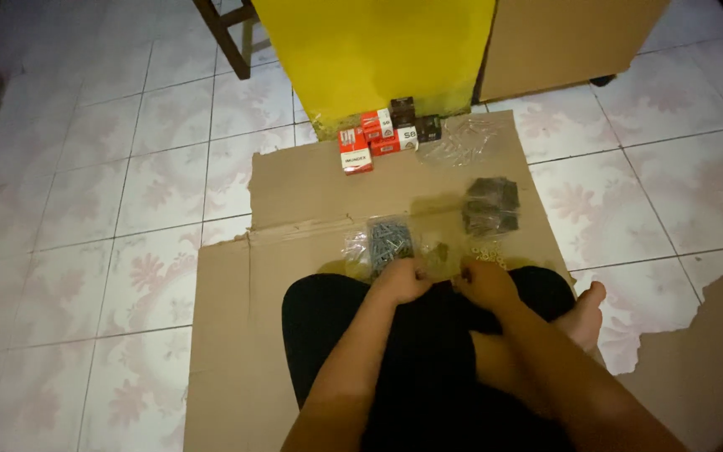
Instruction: The person sits on a cardboard sheet on the floor and assembles small metal hardware components. They pick up screws and washers from plastic bags and a container, then thread the washers onto the screws by hand.
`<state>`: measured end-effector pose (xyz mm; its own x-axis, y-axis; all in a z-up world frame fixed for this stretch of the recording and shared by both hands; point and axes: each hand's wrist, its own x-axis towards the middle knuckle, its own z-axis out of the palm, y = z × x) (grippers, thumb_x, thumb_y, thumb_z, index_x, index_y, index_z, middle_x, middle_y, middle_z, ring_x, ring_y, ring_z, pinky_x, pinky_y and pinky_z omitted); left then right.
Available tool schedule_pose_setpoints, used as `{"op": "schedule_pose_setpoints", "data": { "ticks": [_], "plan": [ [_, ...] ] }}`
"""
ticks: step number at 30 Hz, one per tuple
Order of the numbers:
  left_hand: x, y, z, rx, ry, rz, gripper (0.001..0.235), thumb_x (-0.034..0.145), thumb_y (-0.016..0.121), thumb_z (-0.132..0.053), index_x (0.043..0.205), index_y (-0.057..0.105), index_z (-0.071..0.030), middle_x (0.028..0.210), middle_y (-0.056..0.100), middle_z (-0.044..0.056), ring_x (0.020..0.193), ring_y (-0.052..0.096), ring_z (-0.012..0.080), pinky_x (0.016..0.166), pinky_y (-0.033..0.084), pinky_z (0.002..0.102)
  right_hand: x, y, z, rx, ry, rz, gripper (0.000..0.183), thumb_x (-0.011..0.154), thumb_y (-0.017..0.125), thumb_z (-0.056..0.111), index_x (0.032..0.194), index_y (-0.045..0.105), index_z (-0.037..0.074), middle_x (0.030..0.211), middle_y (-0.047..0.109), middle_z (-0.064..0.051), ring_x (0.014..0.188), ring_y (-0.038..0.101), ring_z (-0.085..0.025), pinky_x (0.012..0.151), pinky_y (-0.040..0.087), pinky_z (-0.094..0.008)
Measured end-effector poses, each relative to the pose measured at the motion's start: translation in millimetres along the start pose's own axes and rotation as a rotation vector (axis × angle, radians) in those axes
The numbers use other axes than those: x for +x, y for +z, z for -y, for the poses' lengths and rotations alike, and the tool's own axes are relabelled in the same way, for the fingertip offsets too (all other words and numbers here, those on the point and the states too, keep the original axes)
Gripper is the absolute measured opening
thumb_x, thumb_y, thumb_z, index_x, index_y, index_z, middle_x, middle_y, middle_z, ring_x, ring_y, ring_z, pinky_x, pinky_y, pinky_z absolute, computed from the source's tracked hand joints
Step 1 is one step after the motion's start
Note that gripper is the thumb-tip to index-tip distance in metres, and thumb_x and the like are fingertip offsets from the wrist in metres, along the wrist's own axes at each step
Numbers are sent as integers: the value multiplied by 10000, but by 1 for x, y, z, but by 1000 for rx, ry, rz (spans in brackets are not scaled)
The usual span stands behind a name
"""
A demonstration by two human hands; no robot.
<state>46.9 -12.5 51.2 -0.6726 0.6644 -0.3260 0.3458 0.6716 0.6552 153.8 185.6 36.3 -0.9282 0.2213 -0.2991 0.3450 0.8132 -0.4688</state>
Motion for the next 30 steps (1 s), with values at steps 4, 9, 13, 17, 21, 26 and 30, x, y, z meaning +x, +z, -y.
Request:
{"op": "schedule_pose_setpoints", "data": {
  "ticks": [4, 9, 13, 17, 21, 26, 30],
  "plan": [
    [-2, 4, 11, -23, -24, -25, 430, 793, 685, -445, 938, 764, -47, 927, 757, 240, 997, 709, 493, 891, 577, 541, -8, -4, -4, -23, 13, 33, 337, 863, 636, 394, 1017, 721, 106, 976, 767, -205, 1030, 722, -439, 902, 566, -525],
    [-19, -9, 4, -26, -57, -1, 380, 784, 632, -445, 761, 727, -78, 772, 729, 183, 840, 728, 439, 786, 597, 487, -11, 6, -23, 55, 20, -47, 351, 873, 632, 425, 1068, 702, 142, 982, 765, -193, 1004, 733, -425, 857, 590, -513],
    [-38, -35, -15, -43, -8, 28, 388, 824, 623, -418, 774, 711, -43, 768, 708, 239, 835, 708, 489, 736, 572, 560, 3, 14, -37, 92, 16, -83, 377, 887, 621, 390, 1112, 715, 103, 975, 779, -184, 970, 757, -409, 856, 602, -487],
    [-44, -34, -19, -69, 13, 23, 399, 838, 621, -418, 841, 722, -32, 832, 719, 226, 886, 712, 453, 784, 581, 528, 5, 22, -37, 162, -18, -149, 325, 870, 674, 379, 1072, 712, 128, 922, 770, -180, 938, 756, -408, 810, 610, -493],
    [-23, -23, -11, -206, 42, -26, 274, 821, 613, -291, 648, 592, -80, 622, 606, 145, 656, 618, 311, 697, 527, 394, 2, 4, -2, 117, -6, -30, 340, 831, 688, 337, 1094, 692, 121, 1007, 786, -193, 1043, 730, -449, 900, 579, -553],
    [12, 2, 16, -85, 3, 34, 344, 832, 651, -292, 993, 755, -6, 1036, 736, 266, 1075, 679, 487, 929, 552, 560, 22, 10, -6, 34, -10, 34, 320, 843, 665, 386, 1050, 701, 145, 982, 785, -172, 1041, 729, -428, 905, 571, -529],
    [2, 0, 2, -31, 30, 14, 335, 800, 628, -215, 991, 769, 21, 1049, 746, 262, 1112, 672, 482, 960, 535, 577, 18, 9, -9, 7, -56, 28, 310, 837, 656, 383, 985, 705, 115, 947, 767, -193, 999, 726, -444, 872, 567, -546]
  ]
}}
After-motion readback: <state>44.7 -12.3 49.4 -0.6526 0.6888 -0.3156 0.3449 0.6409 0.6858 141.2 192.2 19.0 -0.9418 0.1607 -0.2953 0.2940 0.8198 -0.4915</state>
